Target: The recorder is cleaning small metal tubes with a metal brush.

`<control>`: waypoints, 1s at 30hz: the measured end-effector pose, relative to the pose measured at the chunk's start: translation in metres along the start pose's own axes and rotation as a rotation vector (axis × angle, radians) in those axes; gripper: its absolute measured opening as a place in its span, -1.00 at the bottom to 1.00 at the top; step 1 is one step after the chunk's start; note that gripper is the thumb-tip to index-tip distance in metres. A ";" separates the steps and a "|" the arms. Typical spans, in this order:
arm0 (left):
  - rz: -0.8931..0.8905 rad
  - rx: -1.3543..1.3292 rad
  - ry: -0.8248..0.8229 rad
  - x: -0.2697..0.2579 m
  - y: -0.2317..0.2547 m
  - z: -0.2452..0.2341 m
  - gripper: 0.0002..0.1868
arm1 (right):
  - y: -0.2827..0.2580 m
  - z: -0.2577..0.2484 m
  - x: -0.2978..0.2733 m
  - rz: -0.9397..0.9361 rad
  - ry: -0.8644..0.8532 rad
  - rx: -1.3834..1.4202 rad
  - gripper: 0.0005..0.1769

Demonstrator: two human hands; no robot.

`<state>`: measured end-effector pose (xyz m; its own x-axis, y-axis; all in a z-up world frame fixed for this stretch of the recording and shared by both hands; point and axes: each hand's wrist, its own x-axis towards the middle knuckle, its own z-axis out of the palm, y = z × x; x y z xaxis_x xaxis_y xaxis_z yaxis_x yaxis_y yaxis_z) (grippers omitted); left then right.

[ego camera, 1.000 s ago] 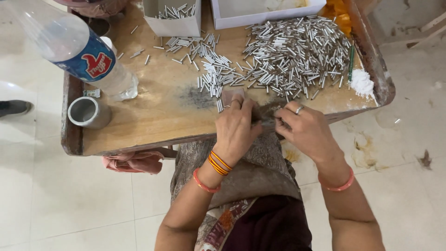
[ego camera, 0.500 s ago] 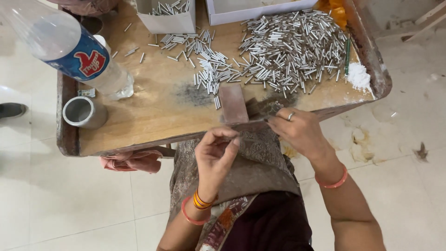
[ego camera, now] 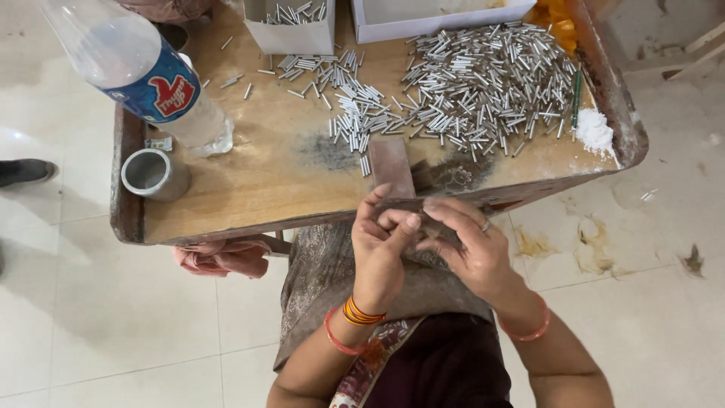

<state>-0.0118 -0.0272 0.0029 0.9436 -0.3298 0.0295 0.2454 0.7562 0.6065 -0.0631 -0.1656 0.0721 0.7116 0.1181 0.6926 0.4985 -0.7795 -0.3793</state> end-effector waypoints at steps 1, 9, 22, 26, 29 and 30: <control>0.002 0.002 0.002 -0.001 0.004 0.003 -0.35 | 0.000 0.006 -0.007 -0.001 0.000 0.004 -0.55; -0.180 0.024 -0.014 -0.004 0.010 -0.016 -0.45 | -0.001 0.033 -0.024 0.216 0.190 0.371 -0.73; 0.679 1.624 0.090 0.133 0.070 -0.043 -0.86 | 0.100 0.051 -0.035 0.555 0.339 0.534 -0.95; 0.532 1.730 0.118 0.144 0.059 -0.060 -0.95 | 0.099 0.050 -0.030 0.490 0.331 0.497 -0.95; 0.560 1.748 0.118 0.122 0.067 -0.040 -0.95 | 0.091 0.049 -0.032 0.495 0.318 0.505 -0.94; 0.609 1.754 0.116 0.114 0.071 -0.029 -0.93 | 0.089 0.048 -0.032 0.505 0.313 0.527 -0.94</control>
<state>0.1193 0.0057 0.0267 0.8295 -0.1786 0.5293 -0.5001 -0.6594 0.5613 -0.0179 -0.2092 -0.0137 0.7807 -0.4114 0.4704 0.3773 -0.2898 -0.8796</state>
